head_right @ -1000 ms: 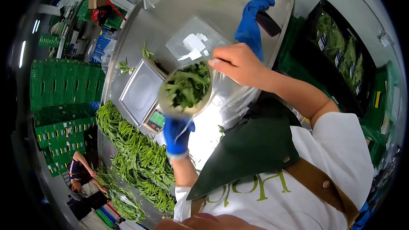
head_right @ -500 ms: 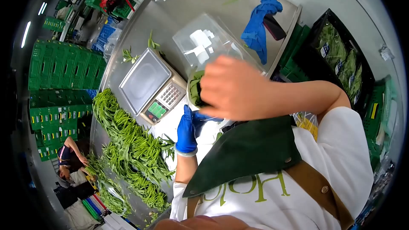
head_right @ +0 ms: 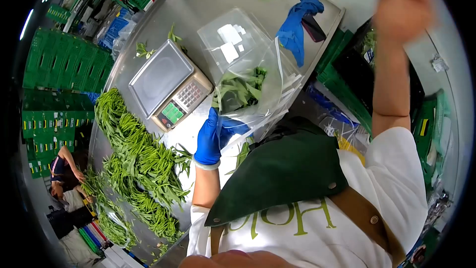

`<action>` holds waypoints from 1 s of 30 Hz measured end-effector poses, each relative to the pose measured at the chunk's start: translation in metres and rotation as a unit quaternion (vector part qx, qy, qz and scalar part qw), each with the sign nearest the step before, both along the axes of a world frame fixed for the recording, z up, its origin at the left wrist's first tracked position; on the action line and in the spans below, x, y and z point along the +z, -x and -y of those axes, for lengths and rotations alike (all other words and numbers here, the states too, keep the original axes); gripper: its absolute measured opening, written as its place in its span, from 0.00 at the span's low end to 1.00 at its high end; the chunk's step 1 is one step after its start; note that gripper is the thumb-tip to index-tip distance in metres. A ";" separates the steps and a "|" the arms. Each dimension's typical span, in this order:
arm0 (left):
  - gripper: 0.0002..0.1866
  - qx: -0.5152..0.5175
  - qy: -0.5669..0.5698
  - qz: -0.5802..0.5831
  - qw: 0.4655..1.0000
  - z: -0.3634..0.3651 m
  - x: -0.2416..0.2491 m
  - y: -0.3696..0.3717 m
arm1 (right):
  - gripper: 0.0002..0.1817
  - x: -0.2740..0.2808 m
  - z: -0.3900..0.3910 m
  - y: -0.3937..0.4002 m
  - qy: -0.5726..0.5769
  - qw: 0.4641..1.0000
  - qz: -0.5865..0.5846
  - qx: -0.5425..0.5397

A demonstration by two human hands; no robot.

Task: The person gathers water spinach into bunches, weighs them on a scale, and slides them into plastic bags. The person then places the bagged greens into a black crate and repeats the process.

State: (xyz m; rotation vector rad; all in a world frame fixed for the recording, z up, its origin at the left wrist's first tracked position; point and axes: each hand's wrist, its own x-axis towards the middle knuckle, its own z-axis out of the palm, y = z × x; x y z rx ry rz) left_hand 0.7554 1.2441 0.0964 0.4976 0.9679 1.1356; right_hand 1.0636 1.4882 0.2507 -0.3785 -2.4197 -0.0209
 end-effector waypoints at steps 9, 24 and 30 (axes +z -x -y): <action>0.33 0.003 -0.039 0.041 0.998 0.000 -0.007 0.008 | 0.16 -0.123 0.025 0.088 0.447 0.879 0.058 0.154; 0.17 0.176 0.185 0.099 0.962 0.103 -0.128 -0.163 | 0.06 -0.281 0.109 -0.069 0.465 0.879 -0.077 0.078; 0.23 0.172 0.212 0.225 0.935 0.134 -0.257 -0.236 | 0.10 -0.378 0.134 -0.145 0.420 0.901 0.106 -0.009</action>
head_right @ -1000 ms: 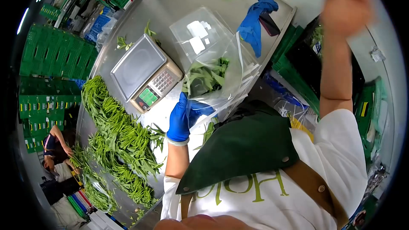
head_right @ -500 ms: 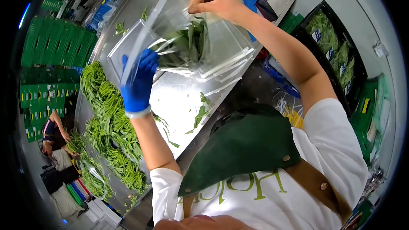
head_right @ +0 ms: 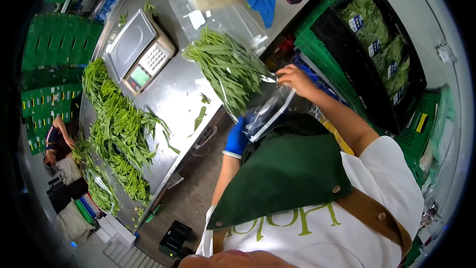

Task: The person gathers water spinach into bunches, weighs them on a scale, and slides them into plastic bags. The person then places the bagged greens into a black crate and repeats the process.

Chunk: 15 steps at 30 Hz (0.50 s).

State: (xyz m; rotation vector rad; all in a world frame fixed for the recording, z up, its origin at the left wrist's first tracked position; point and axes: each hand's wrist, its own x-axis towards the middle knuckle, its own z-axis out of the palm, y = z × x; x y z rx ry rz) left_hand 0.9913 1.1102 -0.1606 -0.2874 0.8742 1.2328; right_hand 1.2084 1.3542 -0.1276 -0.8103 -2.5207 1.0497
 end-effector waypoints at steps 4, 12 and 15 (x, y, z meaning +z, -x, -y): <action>0.21 0.024 -0.061 0.019 0.998 0.019 0.016 -0.005 | 0.14 0.064 0.014 0.028 -0.124 0.992 -0.028 0.023; 0.15 0.025 -0.027 -0.134 0.990 0.035 0.011 -0.012 | 0.06 0.022 0.138 0.103 -0.181 0.926 -0.014 0.332; 0.15 0.043 0.014 -0.123 0.991 0.026 0.015 -0.009 | 0.07 0.035 0.130 0.097 -0.208 0.889 -0.029 0.407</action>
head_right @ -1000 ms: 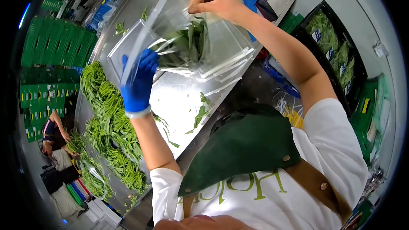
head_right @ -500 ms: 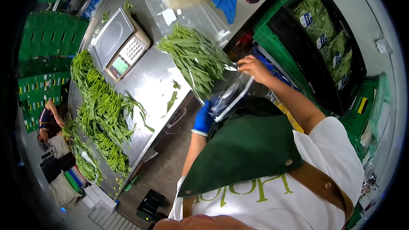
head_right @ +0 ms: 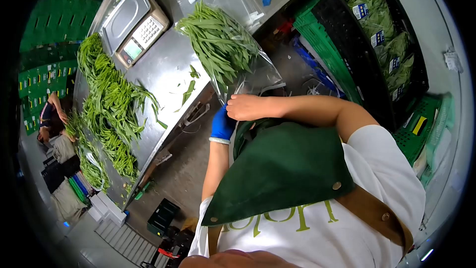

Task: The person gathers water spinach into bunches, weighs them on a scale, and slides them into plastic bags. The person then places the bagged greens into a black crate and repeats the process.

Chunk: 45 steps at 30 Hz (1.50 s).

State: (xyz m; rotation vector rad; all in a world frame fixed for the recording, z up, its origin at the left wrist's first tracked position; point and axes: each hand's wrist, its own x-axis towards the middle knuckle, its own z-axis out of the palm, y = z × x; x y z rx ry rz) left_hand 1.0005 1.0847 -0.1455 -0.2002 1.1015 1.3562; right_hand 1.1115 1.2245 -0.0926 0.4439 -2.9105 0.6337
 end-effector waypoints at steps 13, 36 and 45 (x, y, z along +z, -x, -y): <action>0.16 0.019 0.013 0.068 0.997 0.006 0.014 0.005 | 0.08 0.001 0.006 0.000 0.235 0.968 0.016 -0.090; 0.22 -0.050 -0.014 -0.102 0.993 0.013 0.010 -0.003 | 0.06 -0.054 -0.065 -0.186 -0.125 0.966 0.221 -0.043; 0.28 -0.156 0.083 -0.759 0.627 0.015 0.011 0.030 | 0.25 -0.017 -0.103 -0.136 -0.173 0.917 0.121 -0.337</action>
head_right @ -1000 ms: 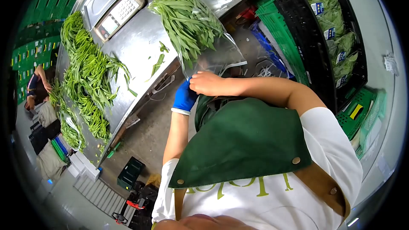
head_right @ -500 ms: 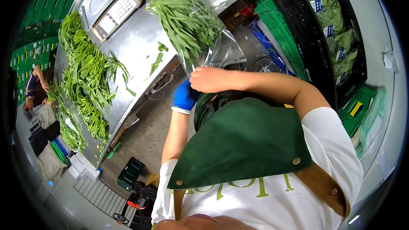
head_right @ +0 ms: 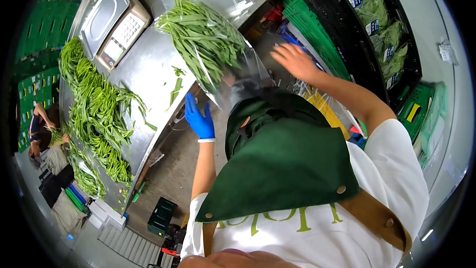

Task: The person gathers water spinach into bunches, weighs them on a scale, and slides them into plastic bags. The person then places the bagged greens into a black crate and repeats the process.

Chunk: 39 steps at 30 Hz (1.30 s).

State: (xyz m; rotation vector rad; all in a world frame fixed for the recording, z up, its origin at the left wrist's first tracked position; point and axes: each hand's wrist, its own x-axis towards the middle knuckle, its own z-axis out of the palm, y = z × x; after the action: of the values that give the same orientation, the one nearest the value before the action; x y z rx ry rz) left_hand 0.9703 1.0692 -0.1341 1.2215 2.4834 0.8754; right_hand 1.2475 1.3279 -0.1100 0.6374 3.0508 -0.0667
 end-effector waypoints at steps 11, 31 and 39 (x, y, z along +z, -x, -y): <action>0.14 -0.158 -0.026 0.305 0.939 -0.030 0.008 0.068 | 0.08 0.004 -0.076 0.090 0.473 0.878 -0.068 -0.002; 0.22 -0.080 0.143 0.376 0.912 -0.077 -0.034 0.128 | 0.29 -0.018 -0.040 0.218 0.867 0.341 -0.266 -0.247; 0.17 0.137 0.041 0.583 0.800 -0.098 -0.013 0.151 | 0.39 0.010 -0.041 0.160 0.299 0.925 -0.224 -0.066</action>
State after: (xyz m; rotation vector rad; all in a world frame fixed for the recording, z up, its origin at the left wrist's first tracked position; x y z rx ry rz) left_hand 0.8193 1.1676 -0.1474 0.0903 1.5982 1.0918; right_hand 1.0876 1.3693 -0.1005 0.8537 3.0896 -1.2487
